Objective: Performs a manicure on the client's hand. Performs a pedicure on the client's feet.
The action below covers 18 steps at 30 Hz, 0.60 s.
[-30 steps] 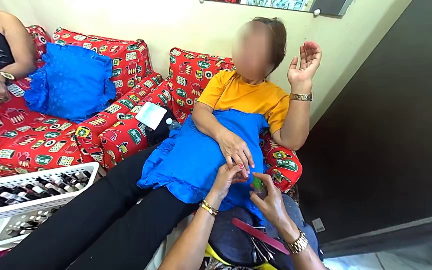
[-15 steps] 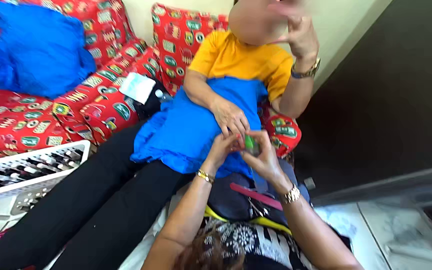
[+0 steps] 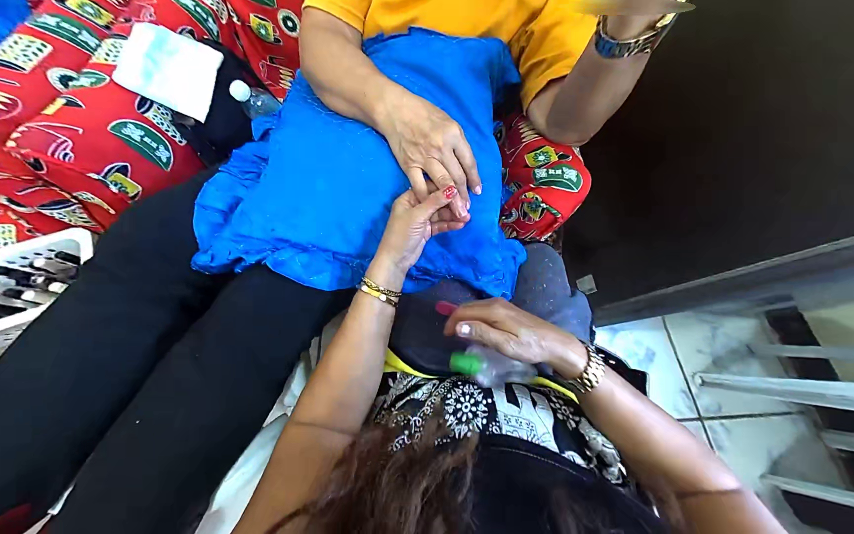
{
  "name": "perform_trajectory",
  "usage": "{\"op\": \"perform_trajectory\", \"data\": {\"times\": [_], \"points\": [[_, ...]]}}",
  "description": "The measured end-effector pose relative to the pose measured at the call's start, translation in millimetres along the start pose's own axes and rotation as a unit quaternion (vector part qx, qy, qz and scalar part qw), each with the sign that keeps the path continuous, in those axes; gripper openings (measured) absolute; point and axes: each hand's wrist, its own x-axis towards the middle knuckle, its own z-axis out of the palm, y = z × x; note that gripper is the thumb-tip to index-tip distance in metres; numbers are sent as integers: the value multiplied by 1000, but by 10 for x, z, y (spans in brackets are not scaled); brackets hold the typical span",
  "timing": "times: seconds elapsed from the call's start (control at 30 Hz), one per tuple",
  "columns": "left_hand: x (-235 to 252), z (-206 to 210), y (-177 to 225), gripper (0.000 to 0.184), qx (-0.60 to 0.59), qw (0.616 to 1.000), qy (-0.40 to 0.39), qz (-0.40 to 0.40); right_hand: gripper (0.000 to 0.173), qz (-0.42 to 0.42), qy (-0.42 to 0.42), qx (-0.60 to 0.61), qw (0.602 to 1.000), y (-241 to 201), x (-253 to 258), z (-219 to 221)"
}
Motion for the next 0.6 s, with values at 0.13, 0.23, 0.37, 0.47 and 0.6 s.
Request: {"op": "perform_trajectory", "data": {"times": [0.13,0.23,0.37,0.47,0.6], "points": [[4,3,0,11,-6,1000,4,3,26,134,128,-164,969,294,-288,1],[11,9,2,10,-2,1000,8,2,27,170,70,-159,970,304,-455,48],[19,19,4,11,0,1000,12,3,29,131,22,-126,983,213,-585,115],[14,31,3,10,3,1000,19,3,26,149,14,-133,980,209,-451,138],[-96,66,39,16,67,998,12,5,30,270,-26,-181,945,-26,-64,218]]}}
